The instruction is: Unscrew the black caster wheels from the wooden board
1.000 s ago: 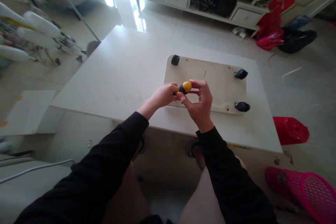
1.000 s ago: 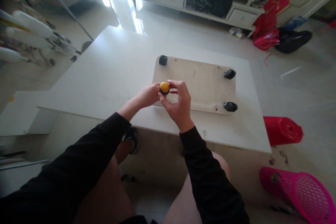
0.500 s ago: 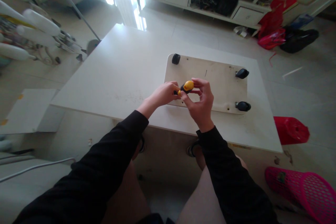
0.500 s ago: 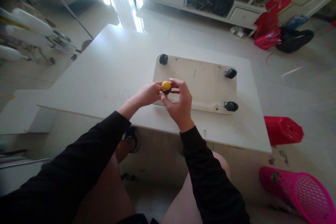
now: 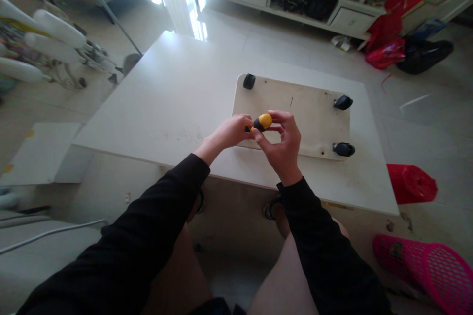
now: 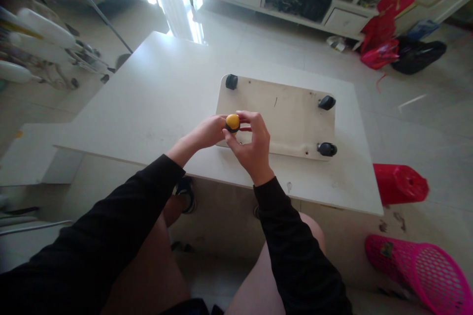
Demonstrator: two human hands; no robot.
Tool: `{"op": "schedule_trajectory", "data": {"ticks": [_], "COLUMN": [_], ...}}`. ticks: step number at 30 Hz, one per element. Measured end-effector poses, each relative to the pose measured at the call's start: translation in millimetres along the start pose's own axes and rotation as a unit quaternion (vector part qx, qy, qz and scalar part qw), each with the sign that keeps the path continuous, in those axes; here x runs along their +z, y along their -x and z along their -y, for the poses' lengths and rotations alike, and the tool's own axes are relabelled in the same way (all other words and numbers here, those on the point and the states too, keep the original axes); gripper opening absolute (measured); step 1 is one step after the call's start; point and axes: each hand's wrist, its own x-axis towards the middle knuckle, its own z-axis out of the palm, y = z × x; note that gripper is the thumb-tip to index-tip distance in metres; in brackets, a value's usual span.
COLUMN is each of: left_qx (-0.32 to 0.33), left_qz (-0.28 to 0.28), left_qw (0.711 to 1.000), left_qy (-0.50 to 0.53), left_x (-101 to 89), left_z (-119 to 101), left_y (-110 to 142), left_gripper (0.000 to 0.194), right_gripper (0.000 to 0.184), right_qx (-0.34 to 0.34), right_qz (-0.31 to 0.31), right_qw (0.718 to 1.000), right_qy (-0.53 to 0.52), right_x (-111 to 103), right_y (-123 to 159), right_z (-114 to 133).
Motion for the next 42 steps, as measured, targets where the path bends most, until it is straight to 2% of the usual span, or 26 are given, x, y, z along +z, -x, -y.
{"op": "schedule_trajectory", "data": {"ticks": [5, 8, 16, 19, 21, 26, 30, 35, 39, 42], "left_qx": [-0.004, 0.008, -0.007, -0.006, -0.038, -0.203, -0.246, -0.314, -0.371, -0.424], "left_qz": [-0.008, 0.0, -0.004, -0.024, -0.038, -0.009, -0.005, -0.016, -0.021, -0.02], "left_qw": [1.0, 1.0, 1.0, 1.0, 0.999, 0.979, 0.966, 0.926, 0.863, 0.816], "left_qy": [0.0, 0.016, 0.01, 0.003, -0.006, 0.006, 0.078, 0.209, 0.342, 0.393], "left_x": [2.0, 1.0, -1.4, -4.4, -6.2, -1.9, 9.9, 22.0, 28.5, 32.9], "left_z": [2, 1, -7, -6, -5, -5, -4, -5, -9, -11], "left_y": [-1, 1, 3, 6, 11, 26, 31, 33, 41, 44], "left_gripper": [0.016, 0.011, 0.006, 0.011, 0.016, 0.009, 0.018, 0.02, 0.027, 0.037], "right_gripper": [0.04, 0.038, 0.04, 0.039, 0.041, 0.04, 0.038, 0.037, 0.037, 0.039], "right_qx": [-0.005, 0.001, -0.01, 0.003, 0.025, 0.035, 0.041, 0.07, 0.1, 0.108], "right_qz": [0.001, -0.005, 0.003, -0.023, -0.051, -0.083, -0.092, -0.097, -0.094, -0.085], "right_qw": [1.0, 1.0, 1.0, 1.0, 0.998, 0.996, 0.995, 0.993, 0.99, 0.99], "right_qy": [-0.014, -0.009, -0.007, -0.009, -0.016, -0.006, 0.002, -0.017, -0.031, -0.043], "right_x": [2, 1, 2, 0, -2, -8, -10, -12, -14, -14], "right_y": [1, 1, 2, 2, 1, -2, -3, -4, -3, -3], "right_z": [0, 0, 1, 0, -2, -6, -6, -6, -6, -8]}}
